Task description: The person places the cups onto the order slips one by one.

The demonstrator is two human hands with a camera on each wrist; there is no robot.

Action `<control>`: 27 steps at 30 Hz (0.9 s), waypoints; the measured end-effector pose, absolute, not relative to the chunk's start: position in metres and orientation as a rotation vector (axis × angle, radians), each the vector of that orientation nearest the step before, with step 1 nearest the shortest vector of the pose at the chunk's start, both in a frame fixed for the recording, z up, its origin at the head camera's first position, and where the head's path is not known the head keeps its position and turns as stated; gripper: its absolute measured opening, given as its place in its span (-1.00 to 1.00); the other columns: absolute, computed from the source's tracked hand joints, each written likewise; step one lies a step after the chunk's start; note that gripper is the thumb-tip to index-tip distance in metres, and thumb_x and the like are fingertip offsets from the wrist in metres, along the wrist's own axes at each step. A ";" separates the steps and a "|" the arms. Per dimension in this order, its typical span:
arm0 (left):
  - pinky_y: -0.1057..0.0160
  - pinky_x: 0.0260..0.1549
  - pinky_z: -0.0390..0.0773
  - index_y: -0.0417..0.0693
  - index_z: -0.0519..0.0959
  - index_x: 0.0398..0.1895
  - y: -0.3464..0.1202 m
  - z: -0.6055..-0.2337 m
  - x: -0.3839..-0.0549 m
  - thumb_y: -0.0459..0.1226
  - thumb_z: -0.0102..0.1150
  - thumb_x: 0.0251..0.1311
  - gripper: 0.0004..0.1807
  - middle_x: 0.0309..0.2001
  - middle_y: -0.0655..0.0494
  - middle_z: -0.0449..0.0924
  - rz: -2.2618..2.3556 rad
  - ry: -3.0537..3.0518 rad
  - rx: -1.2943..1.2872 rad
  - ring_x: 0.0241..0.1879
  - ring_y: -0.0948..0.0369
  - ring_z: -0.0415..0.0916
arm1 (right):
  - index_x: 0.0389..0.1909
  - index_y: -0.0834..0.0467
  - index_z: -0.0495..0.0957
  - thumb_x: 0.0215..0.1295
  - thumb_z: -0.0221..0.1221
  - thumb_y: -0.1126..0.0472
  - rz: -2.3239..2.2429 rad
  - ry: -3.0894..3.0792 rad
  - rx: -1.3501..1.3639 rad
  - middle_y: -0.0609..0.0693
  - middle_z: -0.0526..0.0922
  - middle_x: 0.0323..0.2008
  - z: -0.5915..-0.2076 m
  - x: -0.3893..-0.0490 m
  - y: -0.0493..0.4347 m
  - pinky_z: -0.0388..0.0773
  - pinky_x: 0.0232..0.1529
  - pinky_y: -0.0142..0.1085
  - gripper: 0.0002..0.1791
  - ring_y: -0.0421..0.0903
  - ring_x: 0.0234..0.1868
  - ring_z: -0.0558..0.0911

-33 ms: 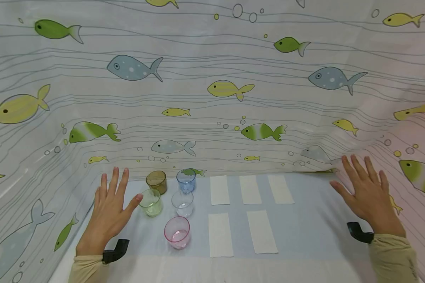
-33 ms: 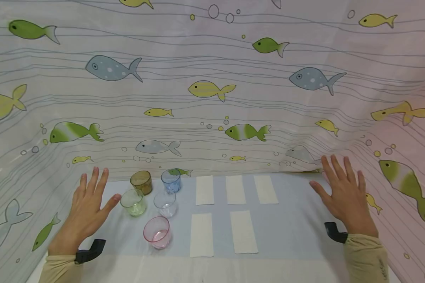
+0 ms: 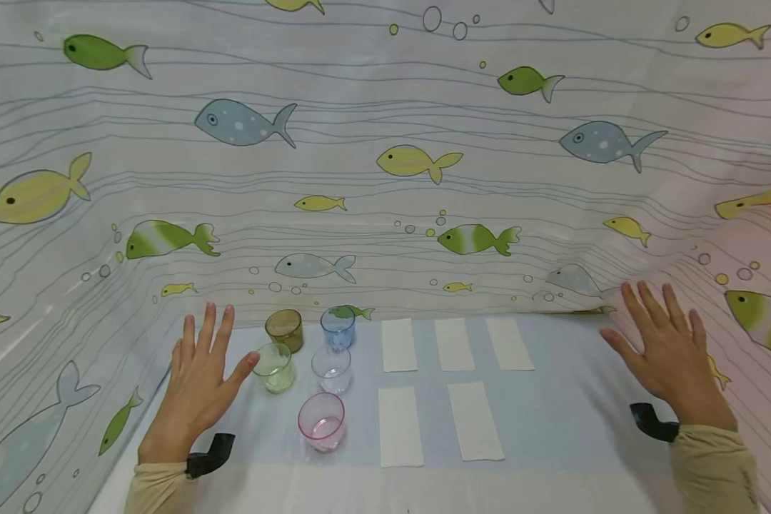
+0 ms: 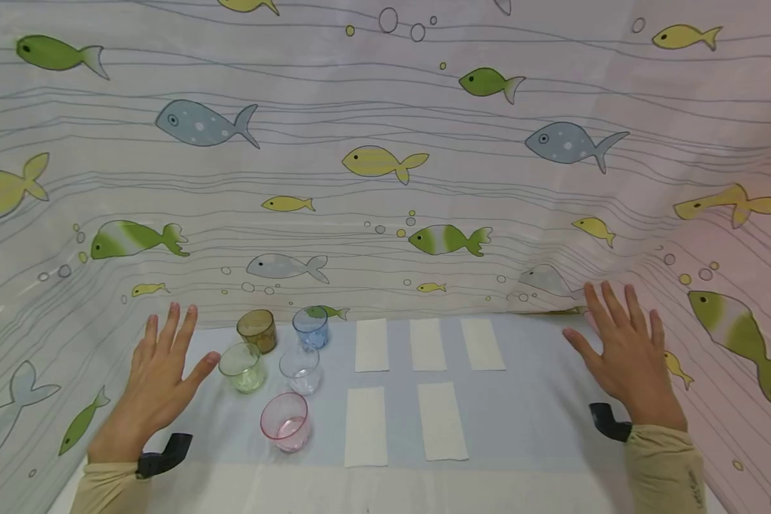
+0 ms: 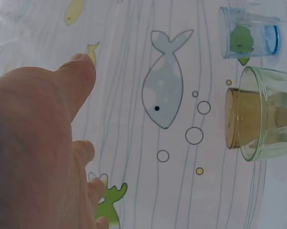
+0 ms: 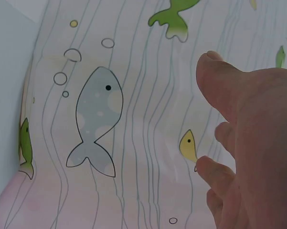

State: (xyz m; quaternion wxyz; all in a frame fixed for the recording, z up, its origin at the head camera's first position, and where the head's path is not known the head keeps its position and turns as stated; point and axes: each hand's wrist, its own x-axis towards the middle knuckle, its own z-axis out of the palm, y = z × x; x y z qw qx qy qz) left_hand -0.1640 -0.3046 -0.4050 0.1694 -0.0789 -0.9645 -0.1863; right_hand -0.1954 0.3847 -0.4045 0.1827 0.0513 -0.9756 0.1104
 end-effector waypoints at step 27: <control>-0.56 0.51 -0.42 0.05 -0.25 0.77 -0.304 -0.402 -0.157 0.19 0.03 0.56 -0.01 0.74 -0.24 -0.41 -0.540 -2.767 -0.212 0.67 -0.35 -0.62 | 0.75 -0.05 -0.33 0.62 -0.03 -0.30 0.338 -2.769 0.147 0.26 -0.27 0.72 -0.414 -0.196 0.389 -0.63 0.56 0.43 -0.03 0.22 0.70 -0.54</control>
